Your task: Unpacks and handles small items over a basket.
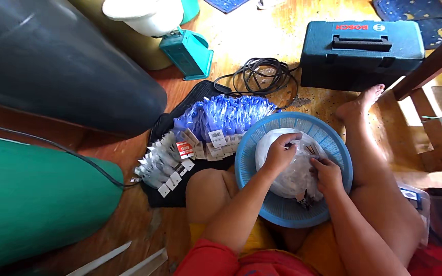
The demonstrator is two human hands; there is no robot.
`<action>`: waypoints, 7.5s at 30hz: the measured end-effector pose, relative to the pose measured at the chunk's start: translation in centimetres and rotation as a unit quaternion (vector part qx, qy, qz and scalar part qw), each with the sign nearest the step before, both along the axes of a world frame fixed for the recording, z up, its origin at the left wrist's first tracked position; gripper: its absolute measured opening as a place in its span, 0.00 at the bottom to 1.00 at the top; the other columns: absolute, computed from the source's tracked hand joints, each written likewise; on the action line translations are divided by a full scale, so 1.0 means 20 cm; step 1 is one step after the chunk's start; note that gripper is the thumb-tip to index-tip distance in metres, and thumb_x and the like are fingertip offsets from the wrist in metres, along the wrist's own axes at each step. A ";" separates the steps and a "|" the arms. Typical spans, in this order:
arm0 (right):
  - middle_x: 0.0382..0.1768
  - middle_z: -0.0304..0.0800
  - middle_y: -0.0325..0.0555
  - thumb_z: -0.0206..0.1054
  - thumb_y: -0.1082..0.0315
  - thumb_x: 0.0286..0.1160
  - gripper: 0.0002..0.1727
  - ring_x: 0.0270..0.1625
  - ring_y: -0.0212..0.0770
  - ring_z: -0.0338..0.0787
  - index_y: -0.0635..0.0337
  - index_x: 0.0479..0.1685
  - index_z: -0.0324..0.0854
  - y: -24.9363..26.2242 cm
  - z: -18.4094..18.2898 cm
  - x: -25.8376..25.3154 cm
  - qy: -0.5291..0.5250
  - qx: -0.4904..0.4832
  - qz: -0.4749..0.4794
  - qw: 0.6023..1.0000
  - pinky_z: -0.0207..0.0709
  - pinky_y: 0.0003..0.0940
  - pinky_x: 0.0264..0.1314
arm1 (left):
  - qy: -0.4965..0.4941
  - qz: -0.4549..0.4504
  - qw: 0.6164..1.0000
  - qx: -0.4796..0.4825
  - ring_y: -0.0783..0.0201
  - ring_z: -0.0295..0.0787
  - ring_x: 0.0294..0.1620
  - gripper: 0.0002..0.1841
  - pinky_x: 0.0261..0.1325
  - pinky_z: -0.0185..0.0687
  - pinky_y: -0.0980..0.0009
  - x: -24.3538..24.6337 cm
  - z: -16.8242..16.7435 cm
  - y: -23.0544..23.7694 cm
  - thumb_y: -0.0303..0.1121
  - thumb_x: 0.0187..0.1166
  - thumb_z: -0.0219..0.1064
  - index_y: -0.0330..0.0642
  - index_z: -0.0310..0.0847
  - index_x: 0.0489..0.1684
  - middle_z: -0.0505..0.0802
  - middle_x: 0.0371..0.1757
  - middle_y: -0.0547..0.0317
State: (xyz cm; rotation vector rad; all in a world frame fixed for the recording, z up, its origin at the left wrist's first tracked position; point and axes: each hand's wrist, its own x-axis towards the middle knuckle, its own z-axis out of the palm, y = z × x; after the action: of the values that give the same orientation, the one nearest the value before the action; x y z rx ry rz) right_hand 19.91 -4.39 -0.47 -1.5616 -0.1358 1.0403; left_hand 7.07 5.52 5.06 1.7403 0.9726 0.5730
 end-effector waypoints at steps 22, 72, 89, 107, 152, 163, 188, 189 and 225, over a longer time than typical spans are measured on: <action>0.49 0.91 0.47 0.67 0.76 0.75 0.06 0.35 0.23 0.89 0.66 0.42 0.90 -0.27 0.33 -0.03 -0.398 0.287 0.227 0.841 0.86 0.17 0.36 | -0.145 -0.065 0.959 0.234 0.68 0.94 0.49 0.07 0.59 0.89 0.72 -0.09 0.26 -0.24 0.28 0.78 0.70 0.35 0.95 0.38 0.97 0.43 0.54; 0.45 0.91 0.44 0.68 0.77 0.73 0.06 0.32 0.23 0.87 0.65 0.42 0.90 -0.27 0.31 -0.07 -0.380 0.277 0.179 0.865 0.85 0.16 0.33 | -0.135 -0.032 0.987 0.084 0.66 0.97 0.46 0.24 0.56 0.92 0.71 -0.09 0.20 -0.29 0.24 0.79 0.67 0.24 0.74 0.75 0.98 0.48 0.50; 0.39 0.93 0.38 0.67 0.78 0.74 0.07 0.28 0.25 0.88 0.64 0.45 0.89 -0.27 0.33 -0.09 -0.291 0.287 0.191 0.893 0.86 0.20 0.30 | -0.159 -0.010 0.979 0.128 0.66 0.97 0.42 0.24 0.52 0.93 0.70 -0.08 0.16 -0.28 0.24 0.79 0.68 0.23 0.75 0.74 0.98 0.44 0.51; 0.54 0.90 0.35 0.77 0.60 0.73 0.04 0.57 0.29 0.88 0.48 0.38 0.95 -0.27 0.36 -0.06 -0.123 0.442 0.124 0.880 0.83 0.26 0.61 | -0.212 -0.109 0.918 0.318 0.58 0.96 0.50 0.18 0.63 0.88 0.64 -0.09 0.16 -0.30 0.22 0.76 0.69 0.22 0.82 0.63 0.97 0.45 0.44; 0.34 0.94 0.35 0.67 0.69 0.81 0.07 0.26 0.26 0.86 0.49 0.41 0.91 -0.29 0.25 0.18 -0.104 0.408 -0.058 0.905 0.83 0.20 0.31 | 0.330 -0.294 0.895 0.057 0.46 0.77 0.79 0.19 0.81 0.70 0.50 0.05 -0.06 -0.23 0.32 0.89 0.54 0.43 0.81 0.74 0.85 0.73 0.45; 0.29 0.91 0.34 0.65 0.72 0.80 0.09 0.24 0.25 0.84 0.50 0.39 0.90 -0.30 0.24 0.21 -0.090 0.381 -0.084 0.916 0.82 0.20 0.29 | 0.228 -0.242 0.941 -0.070 0.52 0.91 0.59 0.24 0.67 0.83 0.52 0.04 -0.02 -0.14 0.32 0.79 0.71 0.36 0.75 0.73 0.92 0.57 0.44; 0.46 0.92 0.38 0.70 0.75 0.74 0.06 0.29 0.26 0.88 0.59 0.42 0.92 -0.30 0.22 0.15 -0.199 0.284 0.232 0.909 0.86 0.22 0.31 | 0.357 -0.123 0.924 0.059 0.53 0.87 0.64 0.15 0.73 0.77 0.51 -0.26 0.22 0.04 0.39 0.87 0.63 0.42 0.89 0.60 0.91 0.59 0.49; 0.46 0.92 0.38 0.70 0.76 0.73 0.06 0.29 0.26 0.87 0.59 0.42 0.92 -0.30 0.22 0.15 -0.198 0.280 0.229 0.911 0.86 0.21 0.31 | 0.371 -0.127 0.919 0.044 0.53 0.87 0.64 0.15 0.73 0.77 0.51 -0.27 0.20 0.04 0.40 0.87 0.62 0.43 0.89 0.60 0.91 0.60 0.49; 0.33 0.93 0.36 0.70 0.76 0.72 0.06 0.23 0.27 0.85 0.58 0.40 0.91 -0.30 0.25 0.17 -0.157 0.237 0.053 0.957 0.83 0.22 0.27 | 0.034 -0.042 0.996 -0.069 0.68 0.93 0.43 0.21 0.57 0.88 0.67 -0.03 0.13 -0.06 0.34 0.83 0.69 0.43 0.80 0.74 0.96 0.44 0.55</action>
State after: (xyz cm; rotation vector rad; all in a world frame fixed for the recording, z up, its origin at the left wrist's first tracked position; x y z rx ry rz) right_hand 23.28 -10.44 4.50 -1.2734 -0.6482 0.7606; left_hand 6.44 4.34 7.57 1.6772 0.9590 0.3863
